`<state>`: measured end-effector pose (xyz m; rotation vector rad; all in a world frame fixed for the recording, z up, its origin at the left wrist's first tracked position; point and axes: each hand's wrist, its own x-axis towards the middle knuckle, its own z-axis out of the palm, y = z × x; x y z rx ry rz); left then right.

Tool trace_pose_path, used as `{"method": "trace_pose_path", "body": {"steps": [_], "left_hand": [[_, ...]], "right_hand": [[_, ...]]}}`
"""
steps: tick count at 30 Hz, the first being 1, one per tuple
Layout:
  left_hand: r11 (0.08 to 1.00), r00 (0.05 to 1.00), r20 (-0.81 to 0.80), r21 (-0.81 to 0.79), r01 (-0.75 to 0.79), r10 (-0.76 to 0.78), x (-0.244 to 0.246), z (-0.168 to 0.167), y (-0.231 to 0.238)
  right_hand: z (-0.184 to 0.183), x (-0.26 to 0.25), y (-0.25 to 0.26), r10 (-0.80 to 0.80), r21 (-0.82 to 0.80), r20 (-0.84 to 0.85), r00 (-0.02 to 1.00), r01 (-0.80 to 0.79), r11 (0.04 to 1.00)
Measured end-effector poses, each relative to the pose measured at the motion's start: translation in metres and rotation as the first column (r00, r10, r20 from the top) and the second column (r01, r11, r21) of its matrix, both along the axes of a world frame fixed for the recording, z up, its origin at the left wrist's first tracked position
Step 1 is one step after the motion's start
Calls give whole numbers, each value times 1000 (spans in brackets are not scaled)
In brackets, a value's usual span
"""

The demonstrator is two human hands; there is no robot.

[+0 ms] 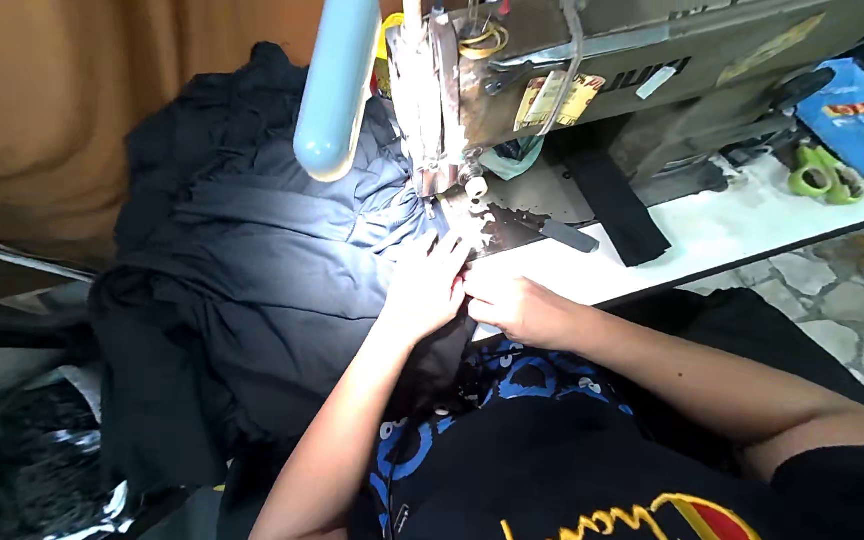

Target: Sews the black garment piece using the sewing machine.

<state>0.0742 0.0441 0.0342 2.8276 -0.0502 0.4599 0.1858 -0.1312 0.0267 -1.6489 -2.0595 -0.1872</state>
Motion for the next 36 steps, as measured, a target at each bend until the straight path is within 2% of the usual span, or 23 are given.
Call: {"method": "trace_pose_path", "body": {"steps": [5,9,19,21,23,25,31,36], "left_hand": [[994,985,-170,108,-7,25,0,-8,16],[988,982,-189,154,11,19,-1,-3,18],[994,929,-366,110,-8,48,0,6,22],[995,948,-316,101,-12,43,0,2,23],[994,995,-101,107,23,-12,-3,-11,27],[993,993,87,94,68,-77,-4,-22,32],[991,983,149,91,97,-110,-2,-21,37],[993,988,131,95,76,-88,2,-20,40]], "right_hand": [[2,-5,2,-33,-66,-35,999,30,997],[4,-7,2,-42,-89,-37,998,38,995],[4,-5,-1,-44,-119,-39,998,39,992],[4,-5,-1,-46,-118,-36,998,42,992],[5,-5,1,-39,-117,-30,999,35,992],[6,-4,1,-33,-129,-22,999,29,991],[7,-5,3,-43,-106,-7,999,42,993],[3,0,9,-62,-68,-12,998,61,996]]}}
